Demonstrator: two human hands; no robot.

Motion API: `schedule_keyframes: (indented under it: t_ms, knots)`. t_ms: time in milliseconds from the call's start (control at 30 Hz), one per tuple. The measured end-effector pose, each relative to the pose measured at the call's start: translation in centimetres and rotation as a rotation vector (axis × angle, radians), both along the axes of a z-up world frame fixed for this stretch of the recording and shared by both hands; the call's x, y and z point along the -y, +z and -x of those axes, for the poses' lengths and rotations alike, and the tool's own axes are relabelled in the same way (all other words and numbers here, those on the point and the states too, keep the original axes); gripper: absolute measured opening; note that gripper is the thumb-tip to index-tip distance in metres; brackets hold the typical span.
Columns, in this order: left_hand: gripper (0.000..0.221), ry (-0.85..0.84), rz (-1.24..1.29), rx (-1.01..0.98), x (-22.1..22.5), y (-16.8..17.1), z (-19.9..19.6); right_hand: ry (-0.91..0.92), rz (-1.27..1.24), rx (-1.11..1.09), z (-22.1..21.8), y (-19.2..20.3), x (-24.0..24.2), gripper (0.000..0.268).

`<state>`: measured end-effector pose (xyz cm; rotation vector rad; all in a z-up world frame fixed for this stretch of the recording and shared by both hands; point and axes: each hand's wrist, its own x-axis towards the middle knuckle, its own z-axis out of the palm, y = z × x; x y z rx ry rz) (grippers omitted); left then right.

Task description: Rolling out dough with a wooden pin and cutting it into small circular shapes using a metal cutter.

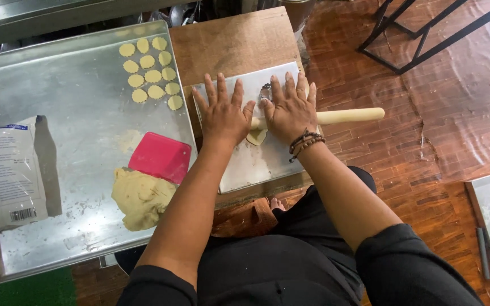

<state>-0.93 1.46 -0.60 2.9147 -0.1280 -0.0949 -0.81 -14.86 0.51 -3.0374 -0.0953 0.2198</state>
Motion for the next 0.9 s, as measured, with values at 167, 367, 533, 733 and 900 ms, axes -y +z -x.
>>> schedule_keyframes:
  t_ms: [167,367,533,733,900]
  knots:
    - [0.072,0.038,0.003,-0.023,0.1,0.5,-1.4,-0.020,-0.029,-0.047,-1.3,1.6,-0.5,0.070]
    - [0.072,0.083,0.014,0.001,-0.1,0.3,-2.9,-0.050,-0.055,-0.018,-2.9,1.3,-0.5,0.070]
    - [0.073,0.087,0.028,0.026,-0.2,0.1,-2.8,-0.062,-0.049,-0.012,-2.5,1.8,-0.7,0.069]
    - [0.072,0.035,0.031,0.042,-0.2,-0.3,-0.6,-0.079,-0.038,-0.010,0.0,1.6,-0.7,0.072]
    - [0.068,-0.006,0.041,0.068,-0.3,-0.2,2.0,-0.097,-0.003,0.029,2.5,0.9,-0.9,0.072]
